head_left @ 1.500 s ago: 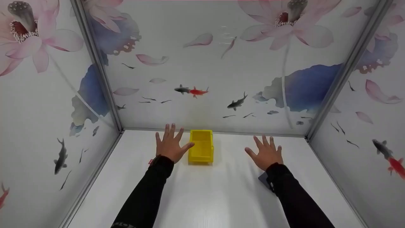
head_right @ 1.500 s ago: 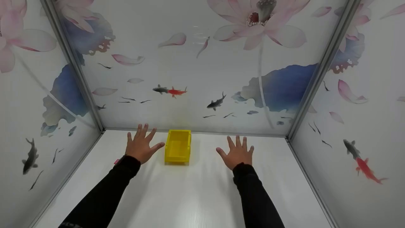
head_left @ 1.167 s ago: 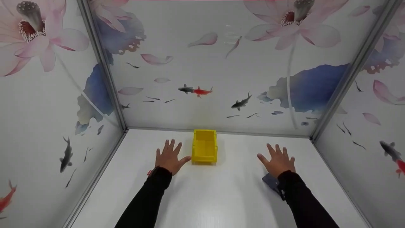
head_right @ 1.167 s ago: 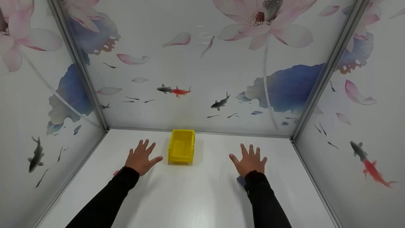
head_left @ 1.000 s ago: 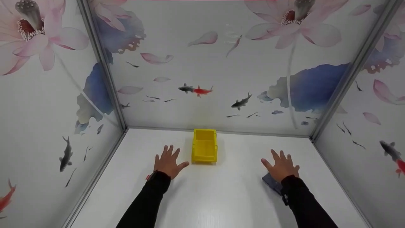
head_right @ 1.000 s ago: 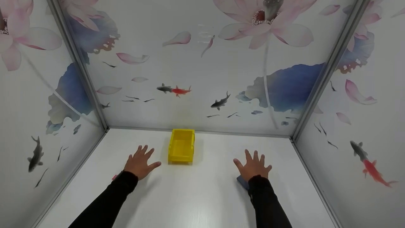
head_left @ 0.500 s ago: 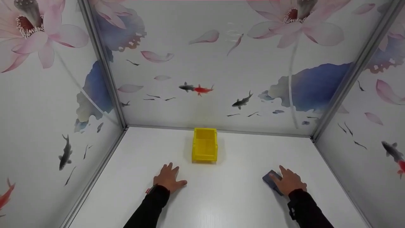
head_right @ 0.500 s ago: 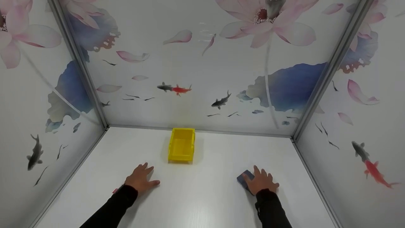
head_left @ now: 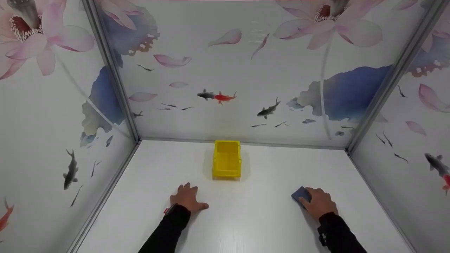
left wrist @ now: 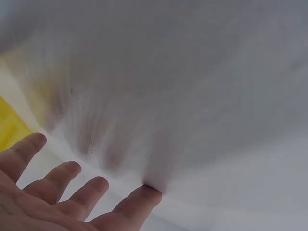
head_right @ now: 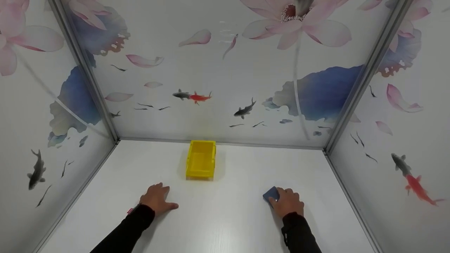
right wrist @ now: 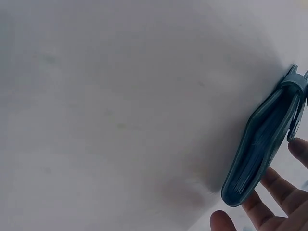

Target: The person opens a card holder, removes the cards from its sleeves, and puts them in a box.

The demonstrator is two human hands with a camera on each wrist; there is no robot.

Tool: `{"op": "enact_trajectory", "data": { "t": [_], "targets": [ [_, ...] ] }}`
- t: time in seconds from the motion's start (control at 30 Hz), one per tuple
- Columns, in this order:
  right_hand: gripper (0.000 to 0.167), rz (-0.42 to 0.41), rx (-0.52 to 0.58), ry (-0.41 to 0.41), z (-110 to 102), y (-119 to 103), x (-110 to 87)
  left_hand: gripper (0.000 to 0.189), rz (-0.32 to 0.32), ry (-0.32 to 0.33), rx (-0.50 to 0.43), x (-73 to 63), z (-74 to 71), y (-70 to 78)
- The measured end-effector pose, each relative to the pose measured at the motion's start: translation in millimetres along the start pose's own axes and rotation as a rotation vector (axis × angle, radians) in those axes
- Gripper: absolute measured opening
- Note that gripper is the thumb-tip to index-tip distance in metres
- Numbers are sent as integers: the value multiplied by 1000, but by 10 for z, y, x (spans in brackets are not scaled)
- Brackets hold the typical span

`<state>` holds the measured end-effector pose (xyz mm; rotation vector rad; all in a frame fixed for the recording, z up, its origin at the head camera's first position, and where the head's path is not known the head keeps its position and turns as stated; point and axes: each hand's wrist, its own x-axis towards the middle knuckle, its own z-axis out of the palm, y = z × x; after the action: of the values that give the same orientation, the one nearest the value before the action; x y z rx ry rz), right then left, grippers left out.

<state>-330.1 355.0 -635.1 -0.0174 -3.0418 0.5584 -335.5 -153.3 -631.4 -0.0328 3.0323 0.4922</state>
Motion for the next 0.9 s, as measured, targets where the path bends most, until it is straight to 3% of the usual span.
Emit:
{"op": "enact_trajectory", "data": {
  "t": [0.23, 0.9],
  "targets": [
    [71, 4, 12, 25, 43, 20, -36, 88, 15, 10, 23, 55, 76, -34],
    [71, -3, 28, 57, 16, -139, -112, 85, 36, 31, 33, -62, -69, 8]
  ]
}}
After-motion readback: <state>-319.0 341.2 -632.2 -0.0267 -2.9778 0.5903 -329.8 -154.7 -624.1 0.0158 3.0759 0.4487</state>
